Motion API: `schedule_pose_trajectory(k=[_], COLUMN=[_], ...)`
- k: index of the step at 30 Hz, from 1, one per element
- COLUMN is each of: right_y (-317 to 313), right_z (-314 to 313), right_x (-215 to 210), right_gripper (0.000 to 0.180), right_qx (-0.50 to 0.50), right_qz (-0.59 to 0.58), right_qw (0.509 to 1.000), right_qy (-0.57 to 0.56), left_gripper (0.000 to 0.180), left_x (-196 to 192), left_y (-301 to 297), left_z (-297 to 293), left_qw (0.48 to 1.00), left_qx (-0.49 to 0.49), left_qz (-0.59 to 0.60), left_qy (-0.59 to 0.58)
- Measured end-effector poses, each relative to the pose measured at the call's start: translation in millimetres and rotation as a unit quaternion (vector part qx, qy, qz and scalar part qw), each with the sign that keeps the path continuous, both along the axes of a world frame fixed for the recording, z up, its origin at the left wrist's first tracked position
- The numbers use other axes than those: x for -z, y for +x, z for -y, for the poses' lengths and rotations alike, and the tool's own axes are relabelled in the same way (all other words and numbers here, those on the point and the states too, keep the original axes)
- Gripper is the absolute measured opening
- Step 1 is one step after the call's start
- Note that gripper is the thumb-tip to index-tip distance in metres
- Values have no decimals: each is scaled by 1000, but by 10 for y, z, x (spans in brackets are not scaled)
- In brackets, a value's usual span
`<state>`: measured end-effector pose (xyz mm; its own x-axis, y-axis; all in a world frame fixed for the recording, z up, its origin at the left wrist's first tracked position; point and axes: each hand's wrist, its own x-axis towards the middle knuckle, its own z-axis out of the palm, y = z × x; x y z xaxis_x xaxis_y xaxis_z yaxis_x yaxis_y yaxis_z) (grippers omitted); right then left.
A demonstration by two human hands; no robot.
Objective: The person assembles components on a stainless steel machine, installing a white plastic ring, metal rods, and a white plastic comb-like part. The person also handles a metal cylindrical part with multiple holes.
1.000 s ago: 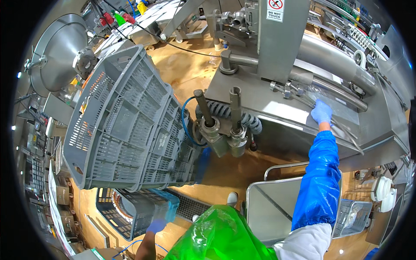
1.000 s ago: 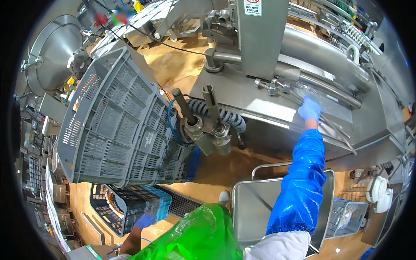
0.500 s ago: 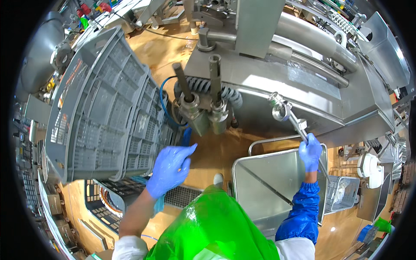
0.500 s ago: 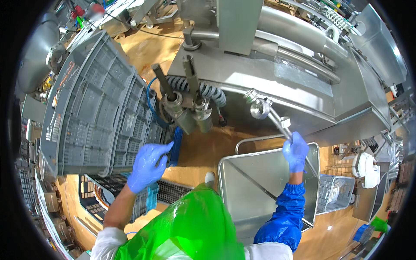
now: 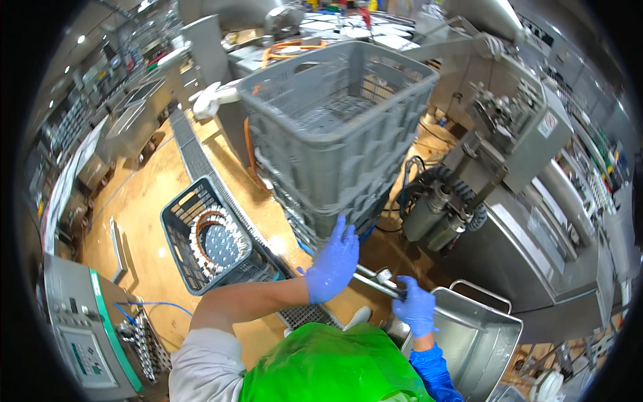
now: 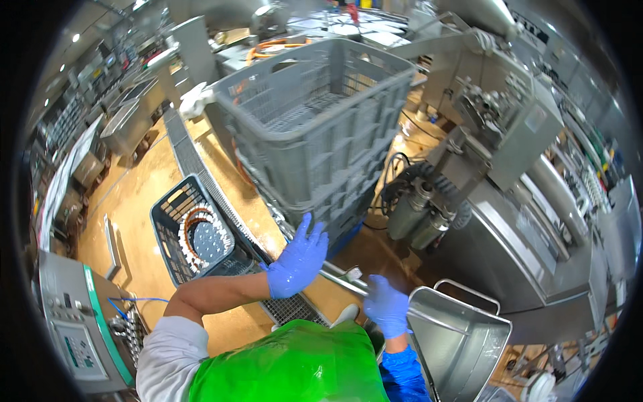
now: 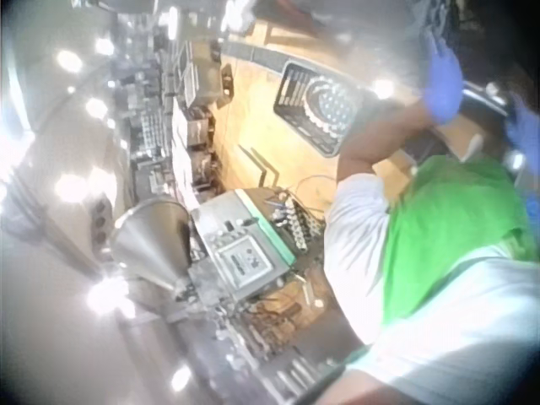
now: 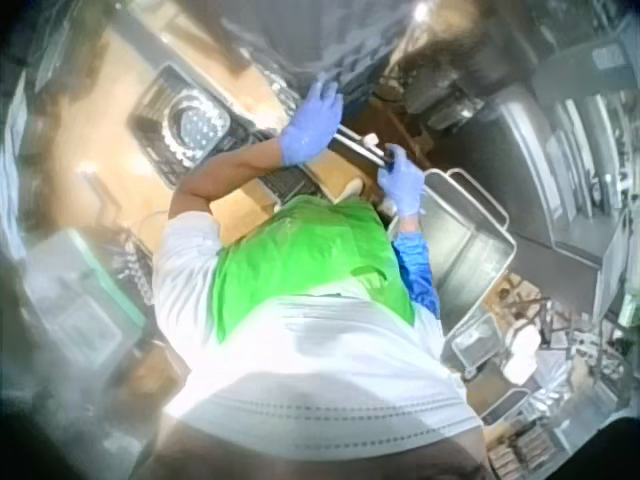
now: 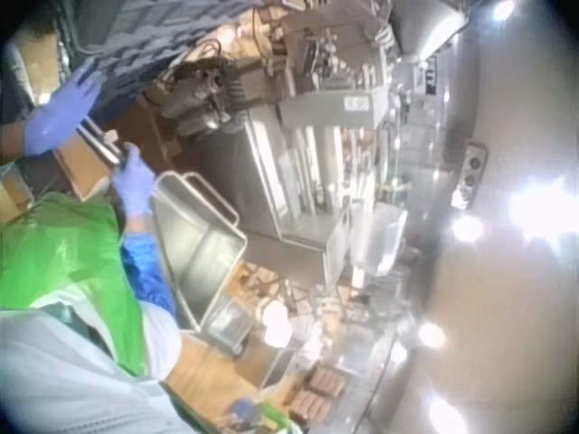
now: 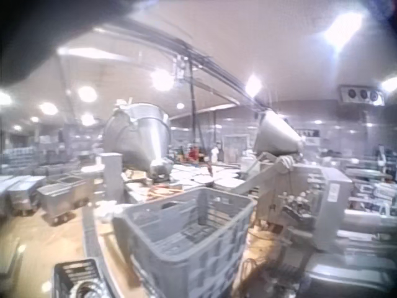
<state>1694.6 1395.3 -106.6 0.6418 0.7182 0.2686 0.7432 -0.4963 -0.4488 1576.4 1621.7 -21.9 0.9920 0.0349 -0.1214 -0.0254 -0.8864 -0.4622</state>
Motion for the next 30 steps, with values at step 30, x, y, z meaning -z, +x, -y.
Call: schedule_pose_trajectory(k=[30], right_y=[-4073], right_z=[-3076], right_x=[620], right_gripper=[93], right_qx=[-606], right_qz=[-437], right_qw=[660], right_qy=[-73], left_gripper=[42], left_x=[381], left_y=[-4527], left_z=[-1383], left_qw=[736], left_qx=[-477], left_qz=[-139], left_qy=[-459])
